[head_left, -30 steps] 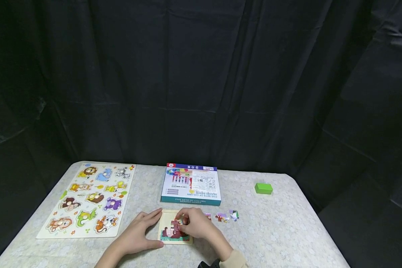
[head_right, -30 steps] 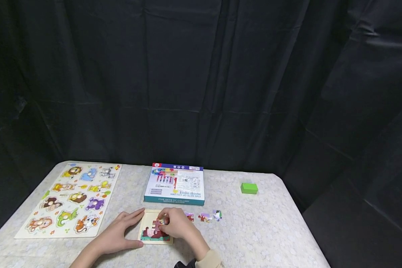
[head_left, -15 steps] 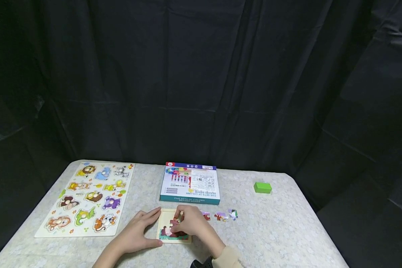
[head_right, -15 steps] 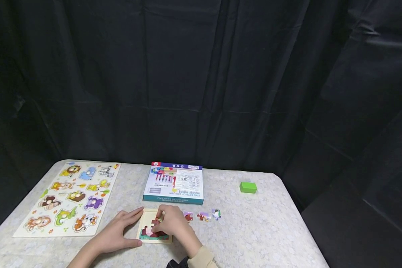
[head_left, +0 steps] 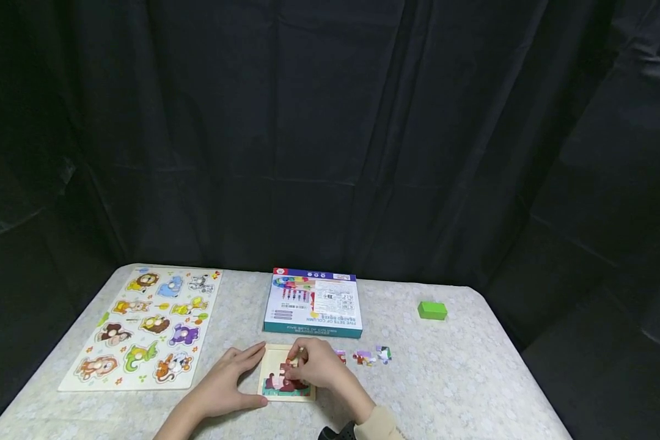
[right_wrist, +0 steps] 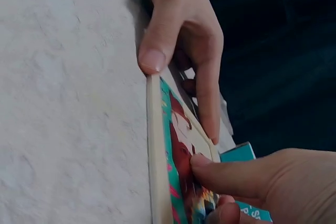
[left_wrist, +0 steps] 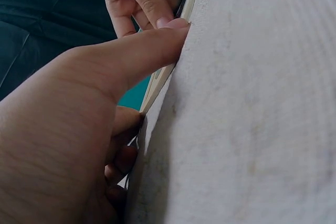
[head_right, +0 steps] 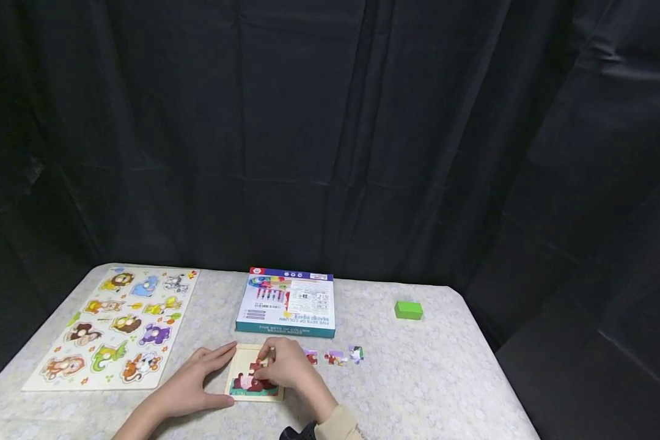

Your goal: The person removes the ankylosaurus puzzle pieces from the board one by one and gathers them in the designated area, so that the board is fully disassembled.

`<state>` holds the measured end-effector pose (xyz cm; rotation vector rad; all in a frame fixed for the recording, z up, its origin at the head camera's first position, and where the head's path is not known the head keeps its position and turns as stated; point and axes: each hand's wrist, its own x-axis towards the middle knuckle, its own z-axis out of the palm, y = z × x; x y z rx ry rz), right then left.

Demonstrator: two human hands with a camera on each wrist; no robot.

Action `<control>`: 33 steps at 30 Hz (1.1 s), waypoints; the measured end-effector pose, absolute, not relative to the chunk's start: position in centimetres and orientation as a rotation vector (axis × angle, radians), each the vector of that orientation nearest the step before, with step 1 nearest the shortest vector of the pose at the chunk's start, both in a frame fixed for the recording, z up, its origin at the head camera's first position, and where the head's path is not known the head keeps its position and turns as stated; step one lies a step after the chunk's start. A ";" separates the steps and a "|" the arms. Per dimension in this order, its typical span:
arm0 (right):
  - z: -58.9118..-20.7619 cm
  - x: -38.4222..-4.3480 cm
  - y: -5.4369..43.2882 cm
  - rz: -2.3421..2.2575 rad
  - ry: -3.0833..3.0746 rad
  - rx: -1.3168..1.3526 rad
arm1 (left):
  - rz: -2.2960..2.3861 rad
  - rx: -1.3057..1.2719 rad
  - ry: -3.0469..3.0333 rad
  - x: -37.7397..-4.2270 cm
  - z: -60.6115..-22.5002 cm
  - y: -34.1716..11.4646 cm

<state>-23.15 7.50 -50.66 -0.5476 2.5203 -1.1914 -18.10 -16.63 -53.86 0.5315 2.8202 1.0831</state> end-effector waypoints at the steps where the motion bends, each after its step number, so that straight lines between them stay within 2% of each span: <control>1: -50.7 -23.1 7.5 -1.190 2.523 -0.552 | 1.083 0.533 2.821 -18.1 -53.9 -16.6; 33: -51.5 -22.9 8.7 -1.107 2.563 -0.778 | 1.088 0.550 2.832 -18.1 -53.9 -16.6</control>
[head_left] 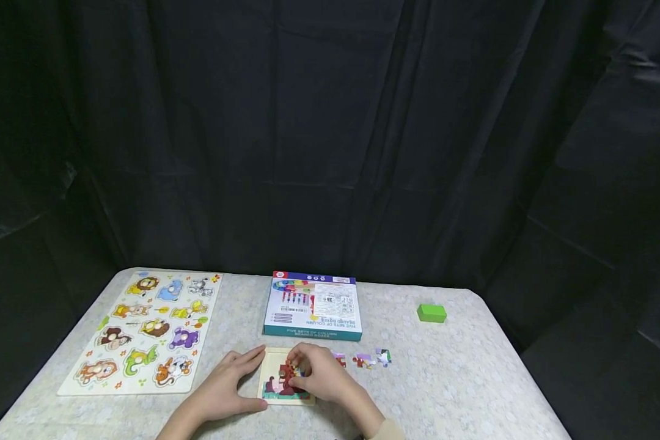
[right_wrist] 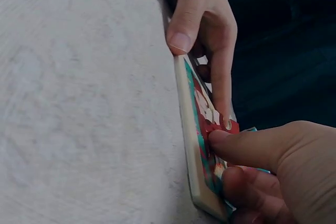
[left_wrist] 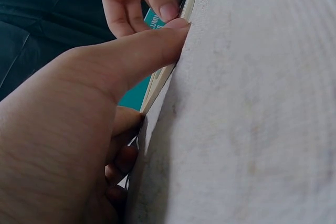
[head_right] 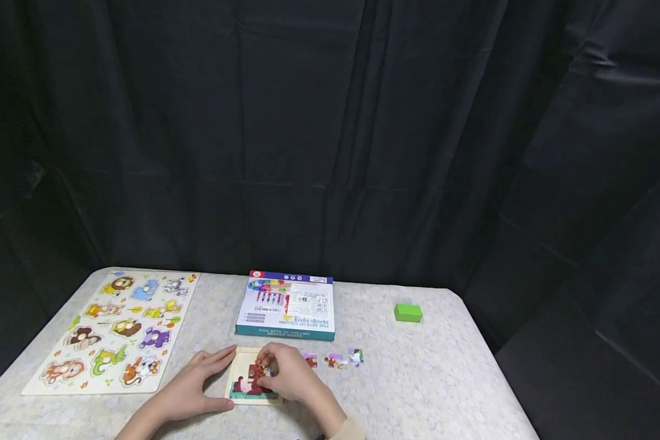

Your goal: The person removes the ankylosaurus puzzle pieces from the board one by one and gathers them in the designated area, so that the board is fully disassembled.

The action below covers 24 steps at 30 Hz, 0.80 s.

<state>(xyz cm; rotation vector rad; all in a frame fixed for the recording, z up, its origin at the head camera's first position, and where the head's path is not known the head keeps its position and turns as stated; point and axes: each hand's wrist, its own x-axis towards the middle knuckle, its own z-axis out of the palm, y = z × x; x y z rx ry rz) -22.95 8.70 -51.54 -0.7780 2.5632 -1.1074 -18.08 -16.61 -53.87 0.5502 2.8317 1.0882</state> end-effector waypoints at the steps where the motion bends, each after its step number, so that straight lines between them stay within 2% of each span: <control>1: -51.5 -22.9 8.7 -1.093 2.572 -0.787 | 1.088 0.549 2.833 -18.1 -53.9 -16.6; 15: -51.3 -22.5 8.7 -0.993 2.624 -0.866 | 1.088 0.550 2.841 -17.9 -53.9 -16.5; 24: -50.9 -22.3 9.1 -1.105 2.680 -0.923 | 1.094 0.543 2.838 -18.0 -53.9 -16.5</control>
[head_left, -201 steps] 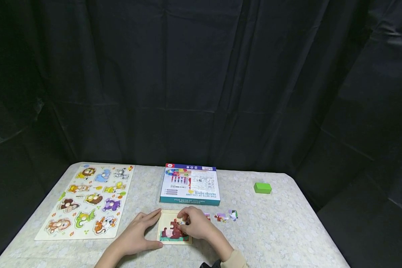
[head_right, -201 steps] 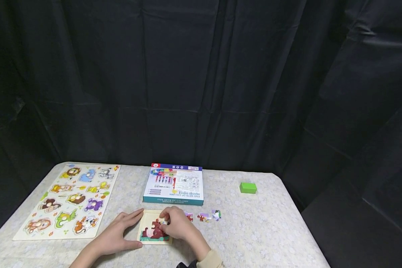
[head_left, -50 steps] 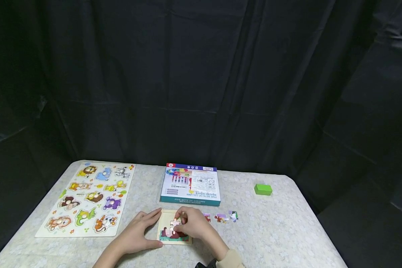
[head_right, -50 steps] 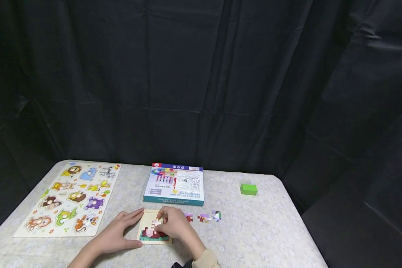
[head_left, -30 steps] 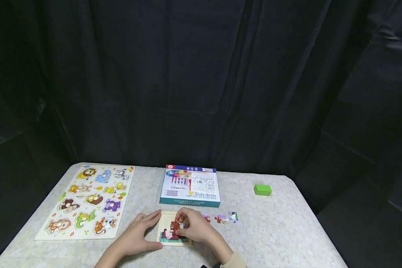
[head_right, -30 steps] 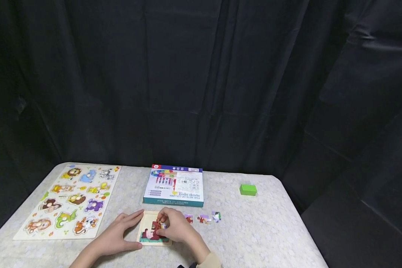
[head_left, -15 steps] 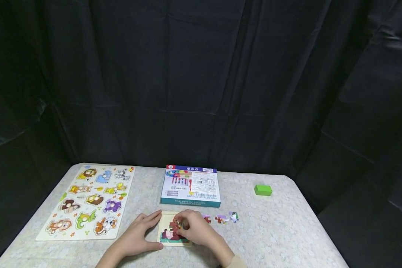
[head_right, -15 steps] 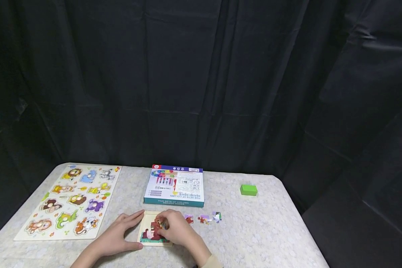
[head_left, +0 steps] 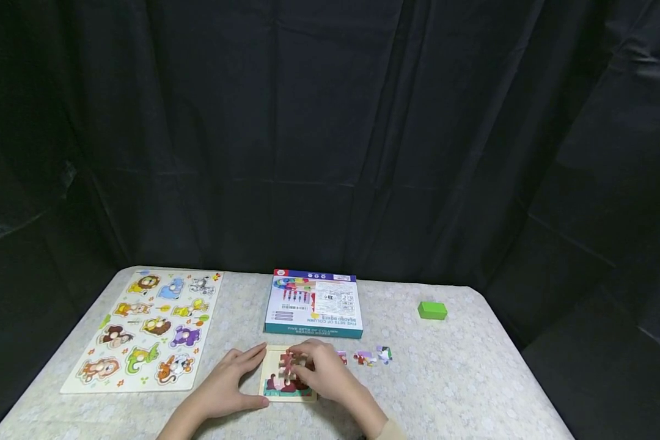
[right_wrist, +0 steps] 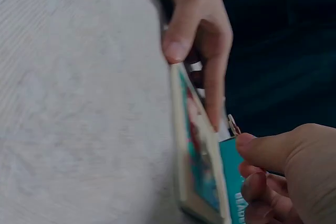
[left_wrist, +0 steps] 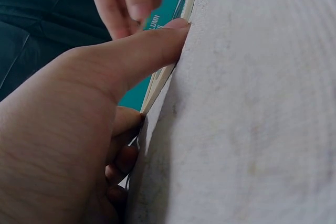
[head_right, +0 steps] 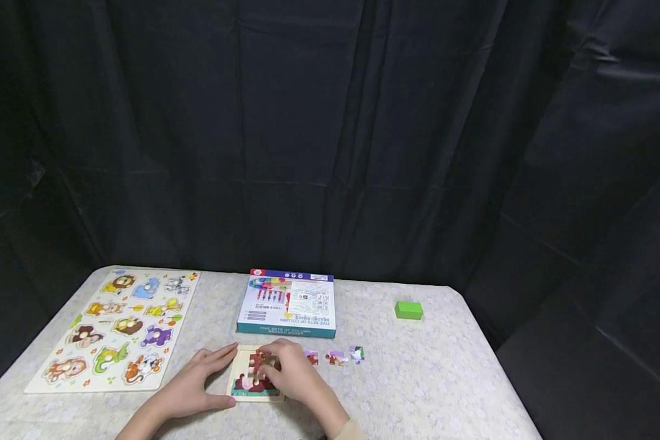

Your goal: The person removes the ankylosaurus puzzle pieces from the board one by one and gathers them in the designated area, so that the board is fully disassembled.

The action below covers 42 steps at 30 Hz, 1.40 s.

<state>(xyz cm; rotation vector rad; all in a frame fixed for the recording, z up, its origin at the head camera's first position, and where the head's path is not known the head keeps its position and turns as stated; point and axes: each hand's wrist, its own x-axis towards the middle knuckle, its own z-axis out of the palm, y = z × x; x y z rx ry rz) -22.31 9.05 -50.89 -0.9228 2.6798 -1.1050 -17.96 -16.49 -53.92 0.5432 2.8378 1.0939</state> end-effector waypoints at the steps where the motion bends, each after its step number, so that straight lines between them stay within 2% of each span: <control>1: -50.7 -22.2 9.2 -1.125 2.687 -0.915 | 1.094 0.546 2.837 -17.9 -53.9 -16.5; 10: -48.9 -21.1 13.0 -1.255 2.781 -0.845 | 1.088 0.565 2.832 -17.7 -54.1 -16.2; 20: -46.9 -19.8 19.1 -1.340 2.994 -0.573 | 1.083 0.559 2.827 -17.8 -54.0 -16.4; 24: -46.7 -19.2 21.1 -1.347 3.071 -0.568 | 1.077 0.555 2.832 -17.8 -53.9 -16.5; 29: -47.4 -18.4 22.7 -1.339 3.163 -0.639 | 1.073 0.543 2.841 -17.9 -53.8 -16.6; 42: -51.6 -17.5 23.1 -1.223 2.947 -0.575 | 1.073 0.548 2.858 -17.8 -53.7 -16.5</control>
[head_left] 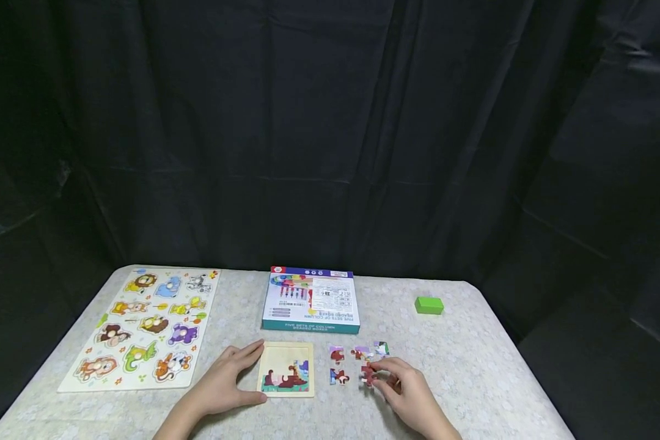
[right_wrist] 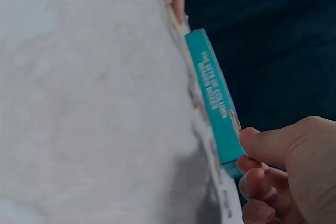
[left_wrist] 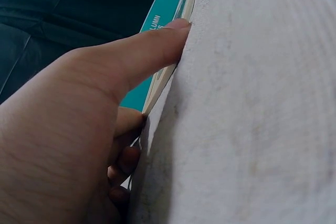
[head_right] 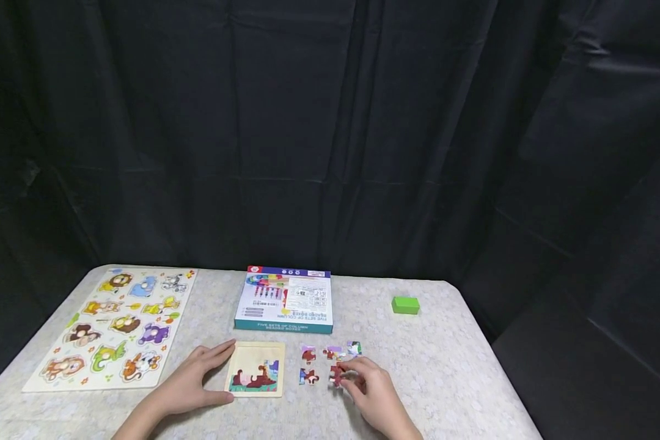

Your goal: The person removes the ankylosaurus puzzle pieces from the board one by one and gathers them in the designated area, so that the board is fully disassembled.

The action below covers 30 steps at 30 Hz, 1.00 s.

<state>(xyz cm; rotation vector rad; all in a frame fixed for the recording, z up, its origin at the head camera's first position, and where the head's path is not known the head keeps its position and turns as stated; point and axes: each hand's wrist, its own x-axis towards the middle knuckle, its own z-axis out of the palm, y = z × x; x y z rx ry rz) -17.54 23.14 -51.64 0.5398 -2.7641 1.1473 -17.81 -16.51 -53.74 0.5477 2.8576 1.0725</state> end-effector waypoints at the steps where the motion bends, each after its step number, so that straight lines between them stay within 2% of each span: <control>1: -51.9 -17.6 23.1 1.142 -2.781 0.525 | 1.071 0.549 2.858 -17.9 -53.7 -16.5; 11: -54.1 -17.6 22.5 1.069 -2.790 0.415 | 1.088 0.560 2.833 -17.8 -53.7 -16.4; 30: -54.9 -18.2 22.1 1.184 -2.716 0.328 | 1.071 0.549 2.848 -18.0 -53.9 -16.6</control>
